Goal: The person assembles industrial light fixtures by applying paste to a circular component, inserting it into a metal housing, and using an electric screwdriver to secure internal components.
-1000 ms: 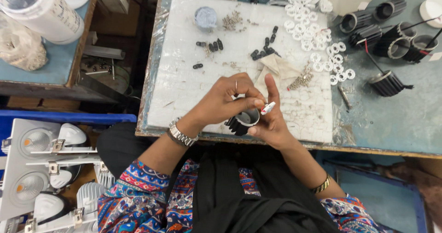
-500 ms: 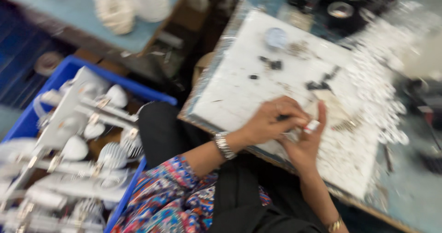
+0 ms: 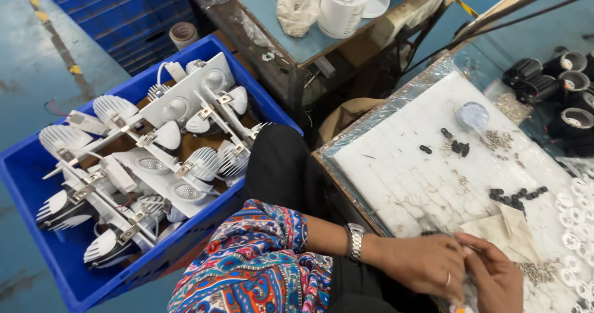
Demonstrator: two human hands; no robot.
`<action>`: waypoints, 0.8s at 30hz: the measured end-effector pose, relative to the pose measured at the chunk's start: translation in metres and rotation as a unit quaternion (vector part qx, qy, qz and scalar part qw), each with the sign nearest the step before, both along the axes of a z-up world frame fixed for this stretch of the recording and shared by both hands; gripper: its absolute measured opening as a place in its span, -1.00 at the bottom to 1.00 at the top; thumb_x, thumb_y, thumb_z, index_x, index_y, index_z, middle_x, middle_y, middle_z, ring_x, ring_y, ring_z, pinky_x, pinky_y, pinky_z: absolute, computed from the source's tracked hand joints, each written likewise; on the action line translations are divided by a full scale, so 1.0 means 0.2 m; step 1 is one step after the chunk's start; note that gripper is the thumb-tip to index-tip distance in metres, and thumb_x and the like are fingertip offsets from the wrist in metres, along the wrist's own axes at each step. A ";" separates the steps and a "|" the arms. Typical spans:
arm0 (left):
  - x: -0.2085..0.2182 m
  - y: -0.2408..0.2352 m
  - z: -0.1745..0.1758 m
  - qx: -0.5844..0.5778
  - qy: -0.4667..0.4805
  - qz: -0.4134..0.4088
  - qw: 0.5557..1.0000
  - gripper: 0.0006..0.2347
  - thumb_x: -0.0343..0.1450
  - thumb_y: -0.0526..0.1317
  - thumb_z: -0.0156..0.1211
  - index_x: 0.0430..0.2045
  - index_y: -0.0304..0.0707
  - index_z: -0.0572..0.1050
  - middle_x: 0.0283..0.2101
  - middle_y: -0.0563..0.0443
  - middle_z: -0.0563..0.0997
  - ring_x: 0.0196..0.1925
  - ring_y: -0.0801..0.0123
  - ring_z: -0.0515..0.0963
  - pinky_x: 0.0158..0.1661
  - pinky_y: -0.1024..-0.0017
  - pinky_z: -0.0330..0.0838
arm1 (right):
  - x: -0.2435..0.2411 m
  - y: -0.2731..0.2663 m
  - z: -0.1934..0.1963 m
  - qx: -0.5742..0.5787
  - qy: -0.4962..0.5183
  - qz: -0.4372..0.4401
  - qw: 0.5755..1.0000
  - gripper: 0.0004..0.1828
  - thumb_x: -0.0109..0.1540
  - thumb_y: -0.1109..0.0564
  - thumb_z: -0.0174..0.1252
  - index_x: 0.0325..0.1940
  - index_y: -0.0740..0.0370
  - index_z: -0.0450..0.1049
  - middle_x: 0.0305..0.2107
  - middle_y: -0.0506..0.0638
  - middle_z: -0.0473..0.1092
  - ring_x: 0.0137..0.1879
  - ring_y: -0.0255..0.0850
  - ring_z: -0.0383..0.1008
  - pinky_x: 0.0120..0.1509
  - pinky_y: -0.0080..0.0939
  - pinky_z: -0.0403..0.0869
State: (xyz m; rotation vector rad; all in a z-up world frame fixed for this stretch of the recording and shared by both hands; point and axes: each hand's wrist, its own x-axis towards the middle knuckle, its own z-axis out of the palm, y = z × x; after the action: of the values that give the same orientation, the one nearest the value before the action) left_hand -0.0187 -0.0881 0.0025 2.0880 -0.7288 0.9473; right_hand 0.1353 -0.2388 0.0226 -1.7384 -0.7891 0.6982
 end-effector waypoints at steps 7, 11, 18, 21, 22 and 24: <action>-0.07 0.06 0.05 0.108 -0.026 -0.040 0.993 -0.89 0.45 -0.23 0.12 -0.21 -0.11 0.53 -0.20 0.10 0.54 0.02 0.25 0.51 0.23 0.22 0.25 | 0.06 0.30 0.24 -0.243 -0.112 0.157 0.951 -0.59 0.26 -0.08 0.14 -0.18 0.28 0.73 -0.62 0.05 0.53 -0.48 -0.28 0.37 -0.37 -0.24 0.39; -0.13 0.09 0.16 0.160 -0.037 -0.046 0.985 -0.89 0.43 -0.25 0.16 -0.23 -0.20 0.54 -0.23 0.07 0.52 0.03 0.23 0.53 0.24 0.22 0.31 | 0.03 0.40 0.30 -0.238 -0.168 0.247 0.924 -0.55 0.21 -0.13 0.27 -0.36 0.37 0.66 -0.71 0.06 0.35 -0.53 -0.31 0.17 -0.45 -0.19 0.22; -0.11 0.12 0.30 0.189 -0.047 -0.051 0.980 -0.91 0.40 -0.26 0.19 -0.29 -0.20 0.55 -0.25 0.09 0.50 0.05 0.27 0.55 0.24 0.26 0.36 | 0.03 0.35 0.45 -0.204 -0.072 0.269 0.939 -0.74 0.21 -0.01 0.29 -0.33 0.26 0.65 -0.66 -0.08 0.44 -0.48 -0.43 0.27 -0.40 -0.29 0.32; -0.09 0.12 0.33 0.198 -0.056 -0.043 0.978 -0.93 0.40 -0.28 0.20 -0.31 -0.21 0.55 -0.27 0.09 0.50 -0.01 0.29 0.54 0.24 0.25 0.37 | -0.03 0.35 0.49 -0.251 -0.151 0.213 0.932 -0.64 0.26 -0.01 0.31 -0.41 0.36 0.53 -0.65 0.08 0.35 -0.49 -0.31 0.20 -0.39 -0.23 0.29; -0.08 0.14 0.33 0.207 -0.062 -0.039 0.976 -0.93 0.39 -0.28 0.20 -0.32 -0.21 0.55 -0.27 0.09 0.50 -0.01 0.29 0.54 0.23 0.26 0.37 | -0.06 0.35 0.51 -0.273 -0.191 0.187 0.924 -0.57 0.29 -0.02 0.33 -0.45 0.41 0.47 -0.64 0.16 0.31 -0.49 -0.26 0.18 -0.39 -0.20 0.28; -0.06 0.16 0.34 0.224 -0.072 -0.028 0.971 -0.92 0.37 -0.28 0.20 -0.34 -0.22 0.54 -0.26 0.08 0.51 0.00 0.28 0.55 0.20 0.28 0.37 | -0.11 0.35 0.56 -0.220 -0.221 0.136 0.940 -0.74 0.24 0.03 0.25 -0.38 0.29 0.55 -0.59 0.07 0.48 -0.54 -0.28 0.34 -0.41 -0.21 0.36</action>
State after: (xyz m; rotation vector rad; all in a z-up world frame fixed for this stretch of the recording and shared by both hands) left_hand -0.0306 -0.0551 0.0696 2.3825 -1.1600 0.9792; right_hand 0.1140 -0.1698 0.1342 -2.2635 -1.2739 0.7139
